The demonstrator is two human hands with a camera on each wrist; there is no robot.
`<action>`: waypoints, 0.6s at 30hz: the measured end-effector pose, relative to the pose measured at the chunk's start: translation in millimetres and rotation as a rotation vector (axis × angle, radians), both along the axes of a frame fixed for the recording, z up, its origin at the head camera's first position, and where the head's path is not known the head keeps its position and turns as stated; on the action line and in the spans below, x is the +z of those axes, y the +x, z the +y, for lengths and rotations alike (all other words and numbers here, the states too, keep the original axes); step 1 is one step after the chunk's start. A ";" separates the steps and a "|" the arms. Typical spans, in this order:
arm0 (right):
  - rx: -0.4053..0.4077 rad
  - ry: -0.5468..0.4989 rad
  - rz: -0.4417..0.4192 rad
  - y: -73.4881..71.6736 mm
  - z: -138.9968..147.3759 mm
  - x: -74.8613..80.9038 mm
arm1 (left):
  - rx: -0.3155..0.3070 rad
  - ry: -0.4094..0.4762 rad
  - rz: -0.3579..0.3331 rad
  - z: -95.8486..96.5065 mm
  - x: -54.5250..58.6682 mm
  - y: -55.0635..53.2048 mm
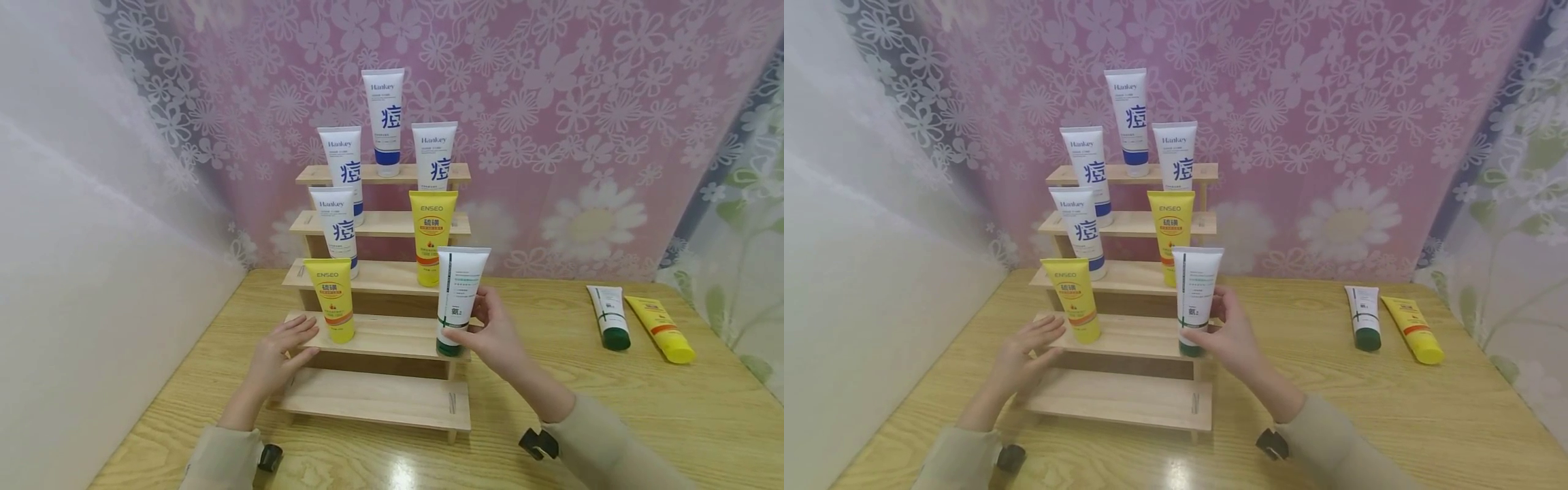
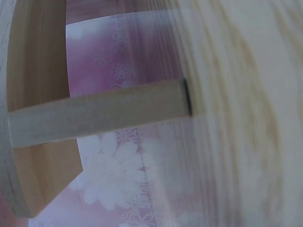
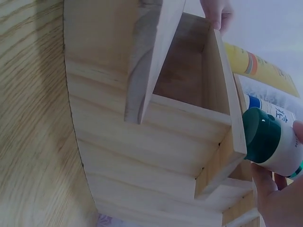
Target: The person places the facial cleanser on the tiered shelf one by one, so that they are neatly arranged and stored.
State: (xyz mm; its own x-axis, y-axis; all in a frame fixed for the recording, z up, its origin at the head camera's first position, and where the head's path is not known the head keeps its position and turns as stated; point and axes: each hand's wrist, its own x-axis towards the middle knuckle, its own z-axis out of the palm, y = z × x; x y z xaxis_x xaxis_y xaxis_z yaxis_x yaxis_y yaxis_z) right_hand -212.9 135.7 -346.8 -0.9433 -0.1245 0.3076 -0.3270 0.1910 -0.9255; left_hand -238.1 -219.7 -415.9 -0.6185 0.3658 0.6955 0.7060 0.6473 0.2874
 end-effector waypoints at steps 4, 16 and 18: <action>0.014 -0.024 0.007 -4.2 -7.8 -1.1 | -0.008 0.004 0.017 0.8 0.5 0.2; 0.037 -0.033 0.044 -7.6 -24.8 -3.9 | -0.019 0.019 0.020 1.1 0.6 0.4; 0.040 -0.036 0.046 -8.6 -26.6 -4.8 | -0.019 0.018 0.022 0.9 0.0 0.2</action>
